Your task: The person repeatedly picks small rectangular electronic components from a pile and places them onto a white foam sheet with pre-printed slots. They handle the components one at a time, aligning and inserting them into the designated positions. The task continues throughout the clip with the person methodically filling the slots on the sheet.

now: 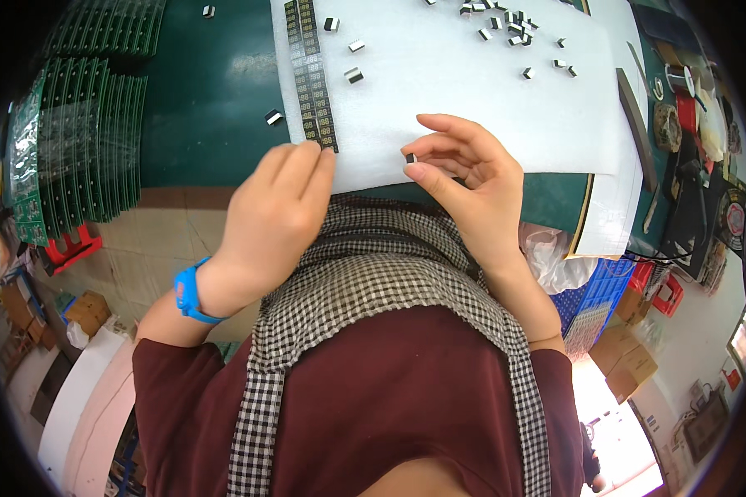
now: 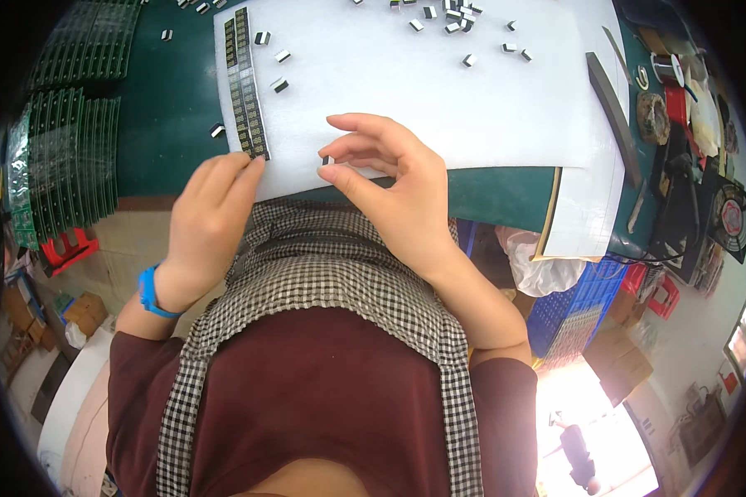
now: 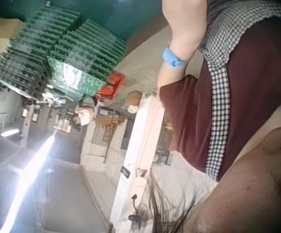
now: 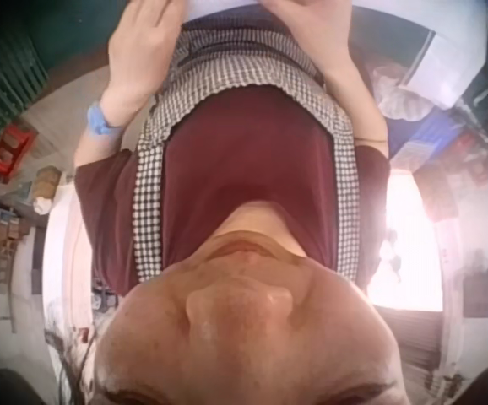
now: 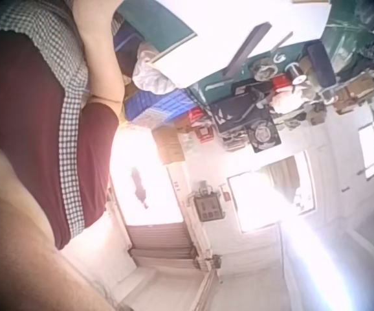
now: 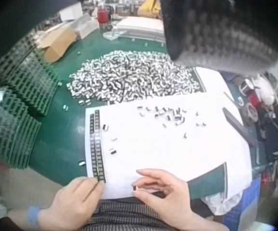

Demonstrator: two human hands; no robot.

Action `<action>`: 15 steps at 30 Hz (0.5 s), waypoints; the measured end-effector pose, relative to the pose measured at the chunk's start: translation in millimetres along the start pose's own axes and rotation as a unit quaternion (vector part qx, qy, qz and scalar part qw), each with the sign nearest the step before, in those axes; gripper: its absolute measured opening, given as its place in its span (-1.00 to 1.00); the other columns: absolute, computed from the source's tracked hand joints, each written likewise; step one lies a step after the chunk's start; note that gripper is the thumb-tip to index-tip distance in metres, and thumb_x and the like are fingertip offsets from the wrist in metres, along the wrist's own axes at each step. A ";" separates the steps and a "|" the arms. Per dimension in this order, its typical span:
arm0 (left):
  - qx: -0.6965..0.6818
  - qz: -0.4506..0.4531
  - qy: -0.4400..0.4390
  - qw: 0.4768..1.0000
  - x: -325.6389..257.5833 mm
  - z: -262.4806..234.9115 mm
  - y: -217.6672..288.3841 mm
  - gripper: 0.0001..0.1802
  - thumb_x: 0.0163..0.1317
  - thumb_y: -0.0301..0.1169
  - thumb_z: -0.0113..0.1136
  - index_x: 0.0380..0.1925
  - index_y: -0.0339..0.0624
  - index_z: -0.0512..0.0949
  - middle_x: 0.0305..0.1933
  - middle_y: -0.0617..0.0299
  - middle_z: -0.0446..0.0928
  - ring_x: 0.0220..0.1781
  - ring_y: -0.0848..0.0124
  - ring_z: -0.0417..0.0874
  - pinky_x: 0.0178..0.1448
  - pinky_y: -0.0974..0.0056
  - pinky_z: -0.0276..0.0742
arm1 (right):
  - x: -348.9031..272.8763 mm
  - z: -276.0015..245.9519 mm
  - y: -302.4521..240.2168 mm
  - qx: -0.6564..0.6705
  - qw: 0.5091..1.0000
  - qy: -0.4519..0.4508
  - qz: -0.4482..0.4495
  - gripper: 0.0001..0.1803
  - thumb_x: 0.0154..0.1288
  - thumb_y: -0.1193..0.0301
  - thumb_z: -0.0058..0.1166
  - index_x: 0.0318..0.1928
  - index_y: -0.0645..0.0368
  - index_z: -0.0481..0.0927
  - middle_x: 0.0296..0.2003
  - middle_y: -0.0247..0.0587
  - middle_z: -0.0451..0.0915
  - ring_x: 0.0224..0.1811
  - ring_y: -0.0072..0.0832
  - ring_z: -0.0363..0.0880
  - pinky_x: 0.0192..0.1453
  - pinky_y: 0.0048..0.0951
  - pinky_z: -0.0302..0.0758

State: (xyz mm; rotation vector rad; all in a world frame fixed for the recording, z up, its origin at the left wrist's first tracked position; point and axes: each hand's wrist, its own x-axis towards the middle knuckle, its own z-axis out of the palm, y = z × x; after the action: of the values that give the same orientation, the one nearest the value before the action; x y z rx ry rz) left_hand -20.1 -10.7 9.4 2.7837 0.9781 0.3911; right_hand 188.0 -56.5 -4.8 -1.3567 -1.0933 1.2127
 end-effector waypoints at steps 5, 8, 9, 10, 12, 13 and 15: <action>0.127 0.041 0.063 0.989 -9.9 21.0 9.5 -0.72 -0.14 -0.64 0.15 -0.32 -0.44 0.55 -0.20 -0.01 0.50 -0.20 0.15 0.58 -0.18 0.25 0.57 | 0.2 2.5 -0.4 -0.013 1.000 -0.011 -0.008 -0.57 0.06 0.62 0.22 0.00 0.26 0.50 -0.31 -0.21 0.64 -0.20 -0.51 0.63 -0.02 -0.48 0.54; 0.019 0.016 0.057 0.998 0.3 9.2 -3.1 -0.79 -0.09 -0.62 0.18 -0.36 -0.42 0.56 -0.28 -0.01 0.52 -0.28 0.20 0.60 -0.24 0.32 0.57 | -1.7 2.1 0.3 -0.027 0.999 0.000 -0.024 -0.55 0.05 0.62 0.22 0.02 0.26 0.49 -0.31 -0.22 0.65 -0.20 -0.52 0.63 -0.03 -0.48 0.54; -0.062 -0.021 0.060 0.996 7.3 0.9 -12.4 -0.81 -0.07 -0.60 0.19 -0.38 -0.40 0.57 -0.34 0.01 0.53 -0.32 0.25 0.60 -0.28 0.37 0.57 | -3.1 1.9 0.3 -0.039 0.999 0.010 -0.034 -0.54 0.04 0.62 0.23 0.03 0.26 0.49 -0.31 -0.22 0.65 -0.21 -0.52 0.63 -0.03 -0.49 0.54; -0.142 -0.058 0.060 0.986 12.3 -7.2 -18.6 -0.84 -0.06 -0.57 0.21 -0.40 -0.39 0.58 -0.40 0.03 0.55 -0.36 0.31 0.61 -0.32 0.41 0.57 | -4.5 2.6 0.5 -0.048 0.998 0.020 -0.042 -0.52 0.03 0.62 0.24 0.03 0.25 0.48 -0.30 -0.22 0.65 -0.21 -0.52 0.63 -0.04 -0.49 0.53; -0.475 -0.237 0.023 0.847 13.5 -13.7 -15.4 -0.77 0.10 -0.54 0.20 -0.21 -0.37 0.58 -0.39 0.13 0.59 -0.35 0.42 0.63 -0.22 0.42 0.58 | -4.0 4.2 1.7 -0.119 0.980 0.031 -0.156 -0.47 -0.01 0.62 0.26 0.06 0.22 0.47 -0.30 -0.24 0.66 -0.22 -0.51 0.64 -0.06 -0.50 0.53; -0.604 -0.301 -0.002 0.738 15.1 -11.5 -9.2 -0.75 0.14 -0.52 0.18 -0.16 -0.37 0.56 -0.37 0.17 0.59 -0.33 0.44 0.63 -0.19 0.42 0.58 | -4.1 5.7 1.9 -0.153 0.965 0.033 -0.212 -0.44 -0.03 0.62 0.27 0.07 0.21 0.47 -0.30 -0.25 0.66 -0.23 -0.50 0.64 -0.07 -0.51 0.53; -0.766 -0.338 -0.056 0.543 16.2 2.0 -0.9 -0.68 0.23 -0.48 0.15 -0.02 -0.35 0.52 -0.29 0.26 0.59 -0.28 0.49 0.64 -0.08 0.43 0.58 | -6.2 10.3 0.4 -0.188 0.948 0.019 -0.255 -0.36 -0.01 0.66 0.26 0.14 0.27 0.36 -0.28 -0.20 0.66 -0.19 -0.46 0.64 0.02 -0.45 0.49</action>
State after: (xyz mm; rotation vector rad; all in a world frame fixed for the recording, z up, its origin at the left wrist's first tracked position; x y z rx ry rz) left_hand -7.8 0.1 10.3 0.7233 0.8260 0.5148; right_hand 177.1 -61.7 -4.7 -1.2520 -1.5838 0.6148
